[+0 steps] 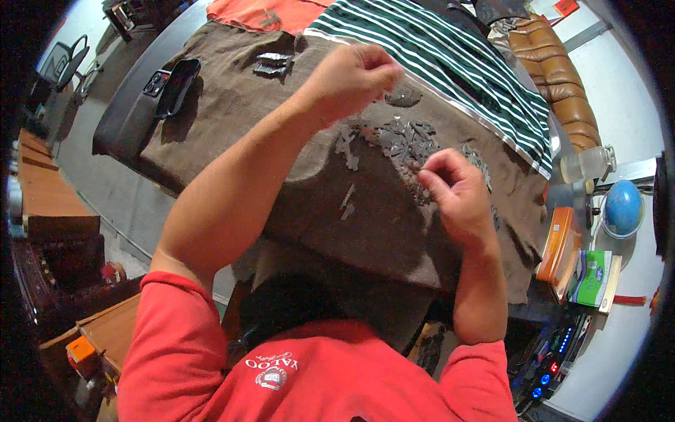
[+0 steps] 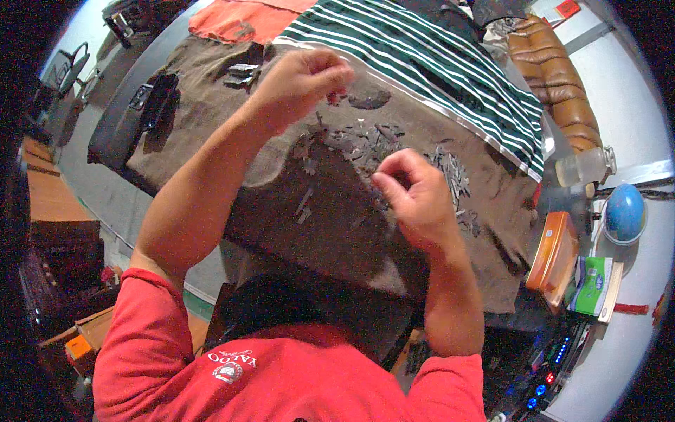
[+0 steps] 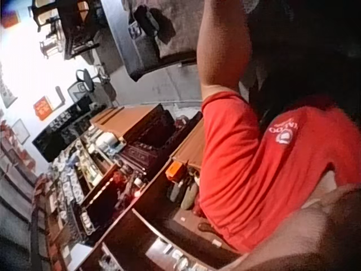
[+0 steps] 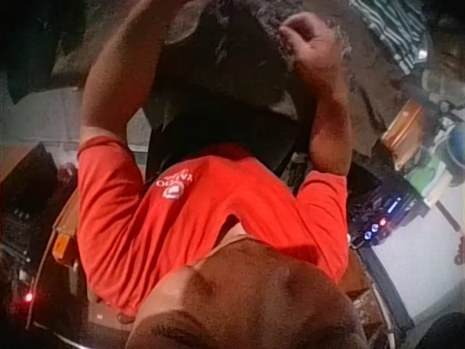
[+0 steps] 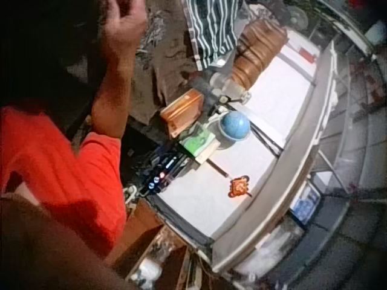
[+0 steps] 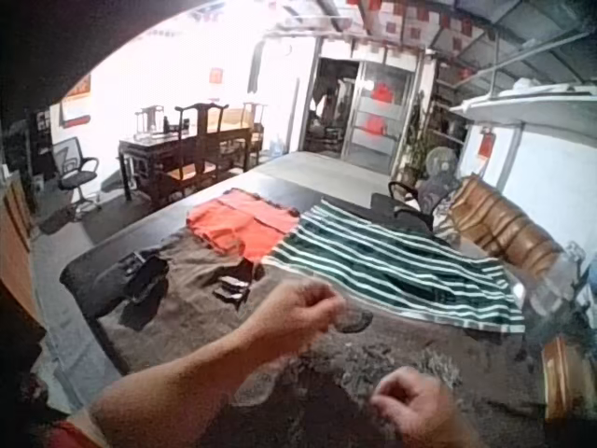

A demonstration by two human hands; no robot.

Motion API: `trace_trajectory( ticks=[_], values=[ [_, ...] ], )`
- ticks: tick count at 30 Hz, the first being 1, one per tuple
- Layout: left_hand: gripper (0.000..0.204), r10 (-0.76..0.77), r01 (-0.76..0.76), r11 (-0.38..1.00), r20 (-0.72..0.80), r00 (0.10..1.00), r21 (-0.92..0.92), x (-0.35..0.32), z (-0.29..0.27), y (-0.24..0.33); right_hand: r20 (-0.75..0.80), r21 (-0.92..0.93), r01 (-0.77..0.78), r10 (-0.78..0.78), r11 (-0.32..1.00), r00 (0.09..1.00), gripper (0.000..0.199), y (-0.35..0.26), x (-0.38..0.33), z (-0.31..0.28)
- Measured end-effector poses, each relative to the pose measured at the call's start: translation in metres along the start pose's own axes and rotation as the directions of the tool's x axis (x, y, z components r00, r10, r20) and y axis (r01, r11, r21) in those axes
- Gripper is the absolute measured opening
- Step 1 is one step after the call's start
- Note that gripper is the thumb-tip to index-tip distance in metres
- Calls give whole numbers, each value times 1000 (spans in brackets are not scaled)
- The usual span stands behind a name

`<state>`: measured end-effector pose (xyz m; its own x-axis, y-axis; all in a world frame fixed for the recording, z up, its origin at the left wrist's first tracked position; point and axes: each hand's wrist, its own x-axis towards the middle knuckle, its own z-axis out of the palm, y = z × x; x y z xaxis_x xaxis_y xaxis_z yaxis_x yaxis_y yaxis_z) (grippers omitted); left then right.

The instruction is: The person repeatedly picks up small metallic pieces from a cloth on a table, joins them by hand, and places the assembled units back on the cloth. The person occasionally reaches into a nearby box to retrieve additional pieces and continues assembling them one at a time.

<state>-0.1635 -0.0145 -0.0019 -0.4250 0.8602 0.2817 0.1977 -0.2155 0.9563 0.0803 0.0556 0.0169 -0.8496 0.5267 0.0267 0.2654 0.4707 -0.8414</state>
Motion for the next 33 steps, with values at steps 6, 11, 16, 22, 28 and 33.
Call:
trace_trajectory(
  ticks=[6,11,16,22,28,33],
  values=[
    [25,-162,218,970,383,909,-108,-17,47,18,-190,651,-21,190,759,963,12,17,6,-15],
    [21,-267,351,928,434,860,-125,-11,68,29,-253,605,54,128,794,959,12,20,3,-17],
    [18,-359,502,804,413,837,-318,-14,78,21,-309,564,41,164,825,937,11,20,2,-26],
    [20,-479,609,676,380,791,-416,-12,65,14,-342,620,27,239,784,909,11,29,6,-29],
    [19,-490,594,685,336,804,-423,-10,63,8,-218,770,9,251,638,943,9,31,6,-29],
    [15,-454,557,704,324,830,-441,-13,65,2,-160,788,-51,283,614,946,7,26,3,-25]
  ],
)
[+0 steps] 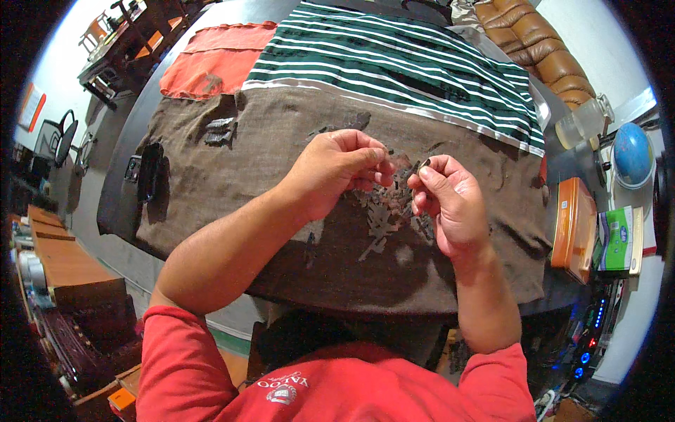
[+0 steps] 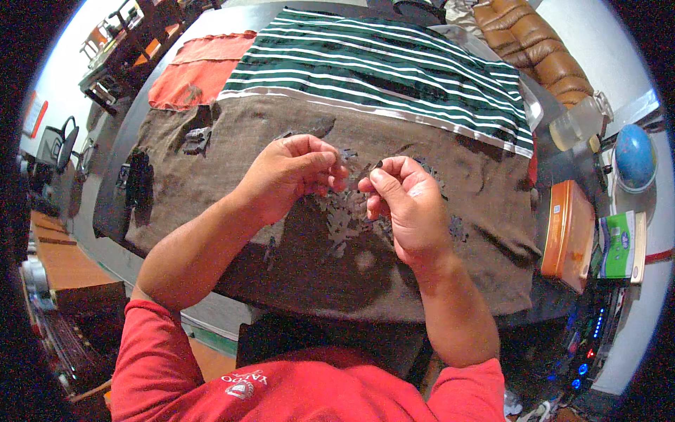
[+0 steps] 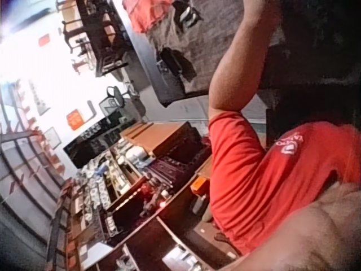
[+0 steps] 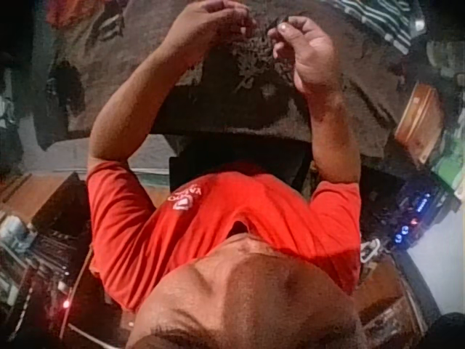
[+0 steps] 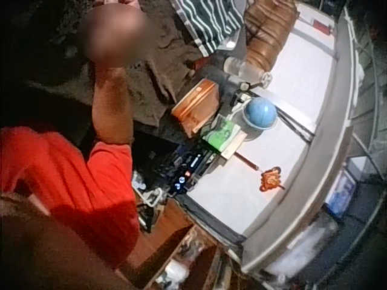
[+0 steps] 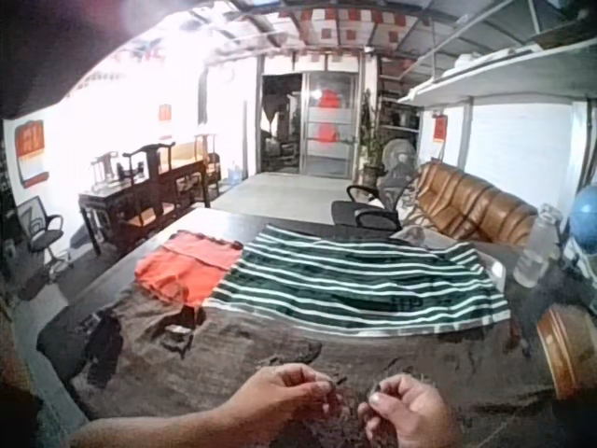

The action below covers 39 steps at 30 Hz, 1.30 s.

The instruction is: The person repeatedly picks up small metallic pieces from a cloth on a table, joins them by hand, and places the assembled units back on the cloth. The person occasionally reaches into a nearby box to retrieve additional pieces and continues assembling them one at a time.

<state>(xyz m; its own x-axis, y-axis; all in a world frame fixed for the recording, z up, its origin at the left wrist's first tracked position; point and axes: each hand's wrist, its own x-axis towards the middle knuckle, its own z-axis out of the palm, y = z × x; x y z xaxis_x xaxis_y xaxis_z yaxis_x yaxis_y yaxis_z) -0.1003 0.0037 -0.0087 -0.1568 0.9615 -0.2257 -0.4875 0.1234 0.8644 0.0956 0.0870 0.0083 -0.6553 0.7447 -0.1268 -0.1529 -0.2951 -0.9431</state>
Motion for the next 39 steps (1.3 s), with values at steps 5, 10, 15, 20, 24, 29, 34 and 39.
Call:
trace_trajectory(
  ticks=[5,10,15,20,24,29,34,39],
  values=[
    [18,163,-153,984,-120,979,89,6,-8,9,-41,65,-3,5,998,999,7,-3,1,-1],
    [29,75,-27,952,-146,986,305,0,-4,19,-72,26,-2,4,1000,997,6,-3,1,-2],
    [22,105,-113,898,42,994,425,-9,10,13,-70,-95,38,-45,995,997,9,3,-1,3],
    [14,53,-135,864,180,982,485,-11,11,10,4,-321,126,-132,938,991,11,11,-4,7],
    [11,381,-309,519,107,918,797,-5,-8,20,-43,-184,139,-149,973,988,9,10,-2,6],
    [19,589,-201,358,-54,806,912,13,-47,43,-93,-124,126,-138,984,986,6,5,0,4],
    [23,515,-226,-5,196,835,974,17,-48,29,-102,-156,153,-170,976,980,15,4,-1,5],
    [18,441,-237,-83,249,862,968,20,-44,25,-76,-162,156,-170,974,983,21,3,0,4]
  ],
)
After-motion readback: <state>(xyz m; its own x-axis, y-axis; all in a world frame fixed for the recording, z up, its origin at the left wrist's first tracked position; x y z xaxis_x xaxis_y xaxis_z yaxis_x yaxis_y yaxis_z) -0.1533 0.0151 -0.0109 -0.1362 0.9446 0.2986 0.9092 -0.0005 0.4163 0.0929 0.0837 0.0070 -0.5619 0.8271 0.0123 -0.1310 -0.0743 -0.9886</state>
